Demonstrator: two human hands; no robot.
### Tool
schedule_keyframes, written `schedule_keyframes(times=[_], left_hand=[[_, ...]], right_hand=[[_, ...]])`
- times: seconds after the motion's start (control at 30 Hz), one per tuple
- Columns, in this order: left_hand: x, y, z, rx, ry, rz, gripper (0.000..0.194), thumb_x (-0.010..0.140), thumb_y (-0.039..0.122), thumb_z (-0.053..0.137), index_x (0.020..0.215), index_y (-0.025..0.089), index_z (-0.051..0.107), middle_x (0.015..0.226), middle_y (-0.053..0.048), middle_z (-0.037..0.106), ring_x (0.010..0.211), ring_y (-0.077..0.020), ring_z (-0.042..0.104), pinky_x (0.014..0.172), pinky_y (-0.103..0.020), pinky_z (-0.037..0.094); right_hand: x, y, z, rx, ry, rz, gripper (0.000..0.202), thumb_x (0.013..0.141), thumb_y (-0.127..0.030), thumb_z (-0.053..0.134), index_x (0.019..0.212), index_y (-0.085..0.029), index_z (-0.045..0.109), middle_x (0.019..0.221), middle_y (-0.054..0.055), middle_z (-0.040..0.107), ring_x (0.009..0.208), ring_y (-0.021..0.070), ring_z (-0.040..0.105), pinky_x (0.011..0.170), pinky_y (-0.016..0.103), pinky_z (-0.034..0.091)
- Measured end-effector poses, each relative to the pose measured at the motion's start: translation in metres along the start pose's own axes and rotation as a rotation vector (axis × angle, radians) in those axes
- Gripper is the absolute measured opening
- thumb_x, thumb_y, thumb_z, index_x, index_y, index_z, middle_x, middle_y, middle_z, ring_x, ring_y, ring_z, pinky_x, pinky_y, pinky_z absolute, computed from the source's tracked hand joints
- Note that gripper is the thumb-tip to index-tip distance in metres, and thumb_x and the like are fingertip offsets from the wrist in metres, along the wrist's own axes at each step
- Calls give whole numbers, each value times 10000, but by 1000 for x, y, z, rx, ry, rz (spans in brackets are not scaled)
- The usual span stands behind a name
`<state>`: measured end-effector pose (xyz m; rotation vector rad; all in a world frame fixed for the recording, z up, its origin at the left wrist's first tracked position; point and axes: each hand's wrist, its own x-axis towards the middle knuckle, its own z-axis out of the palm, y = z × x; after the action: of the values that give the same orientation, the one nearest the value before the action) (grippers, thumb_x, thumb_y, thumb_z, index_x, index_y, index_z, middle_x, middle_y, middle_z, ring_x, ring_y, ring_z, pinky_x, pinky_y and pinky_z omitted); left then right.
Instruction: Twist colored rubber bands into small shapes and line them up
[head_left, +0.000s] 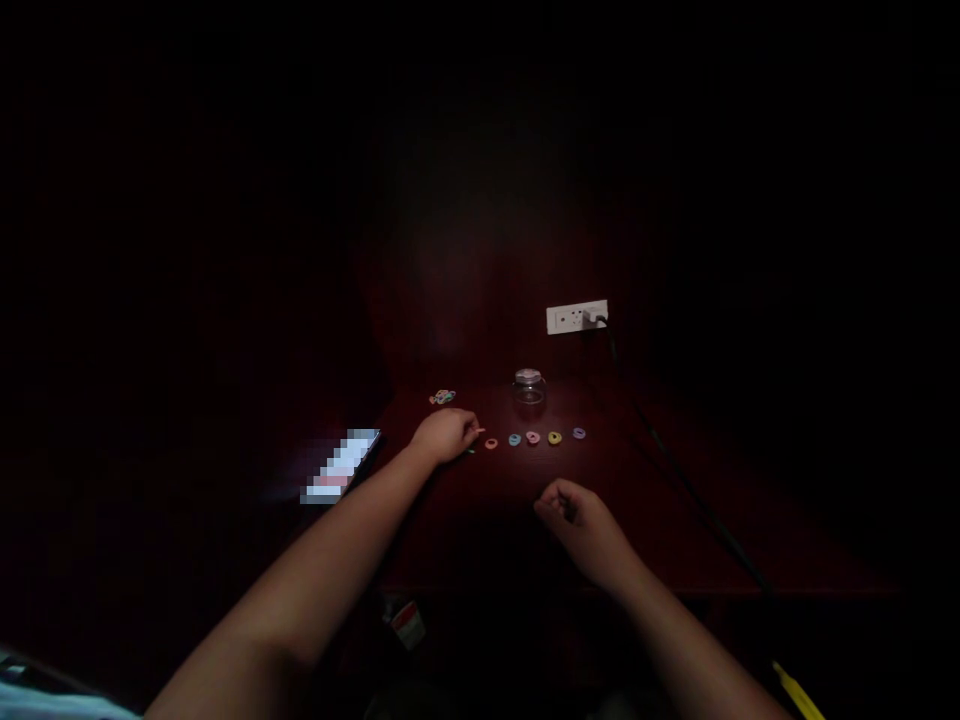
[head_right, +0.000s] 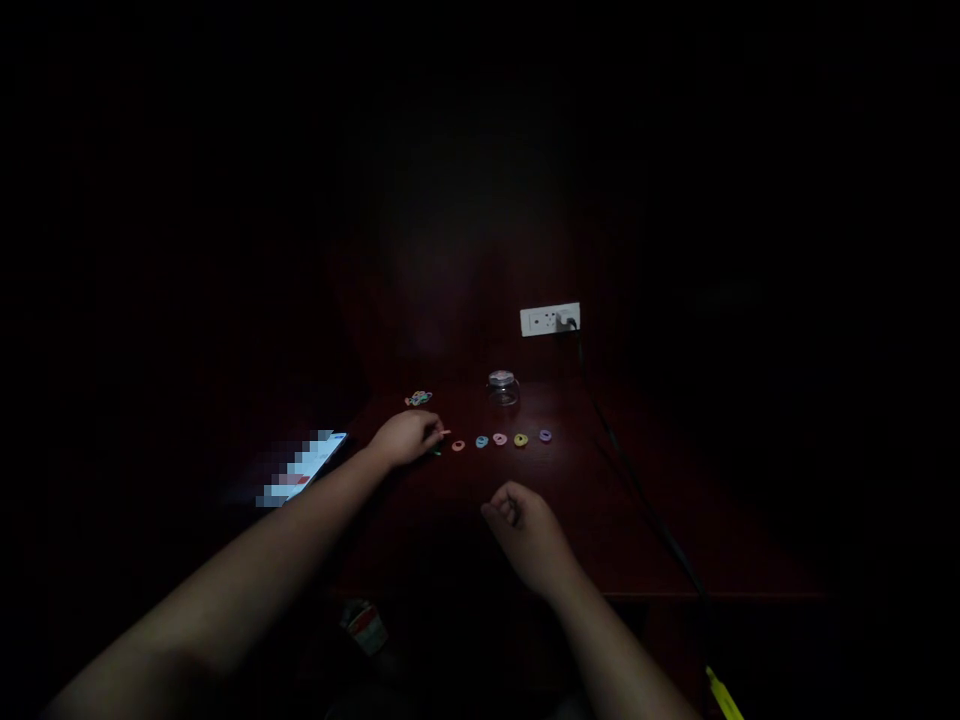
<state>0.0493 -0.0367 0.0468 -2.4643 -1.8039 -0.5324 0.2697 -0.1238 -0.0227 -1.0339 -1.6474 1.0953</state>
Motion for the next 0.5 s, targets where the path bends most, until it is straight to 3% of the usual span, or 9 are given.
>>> schedule_keyframes(times=[0.17, 0.3, 0.4, 0.5], left_hand=[[21, -1, 14, 112, -128, 86, 168, 686, 330, 527, 712, 194, 622, 780, -73, 618, 760, -194, 540, 689, -257, 361], [31, -2, 24, 43, -212, 100, 93, 608, 289, 601, 632, 205, 632, 742, -60, 632, 759, -200, 552, 693, -251, 368], [44, -13, 17, -42, -235, 112, 93, 601, 294, 608, 656, 228, 643, 728, -23, 641, 733, -169, 561, 682, -224, 374], [58, -41, -3, 9, -110, -3, 139, 669, 302, 542, 728, 223, 642, 758, -17, 643, 688, -145, 558, 647, -215, 377]], right_hand=[[-1, 0, 0, -15, -7, -6, 209, 722, -359, 489, 644, -166, 483, 528, -30, 421, 474, 76, 362, 428, 182, 294], [-1, -1, 0, -25, -5, 5, 205, 713, -360, 494, 642, -168, 487, 525, -30, 423, 474, 79, 365, 430, 183, 297], [-1, -3, 0, -15, -12, 11, 200, 706, -356, 497, 633, -172, 481, 522, -31, 429, 471, 79, 368, 429, 181, 301], [-2, -4, -1, -10, -20, 9, 195, 713, -348, 490, 627, -174, 472, 520, -33, 425, 473, 79, 367, 431, 180, 304]])
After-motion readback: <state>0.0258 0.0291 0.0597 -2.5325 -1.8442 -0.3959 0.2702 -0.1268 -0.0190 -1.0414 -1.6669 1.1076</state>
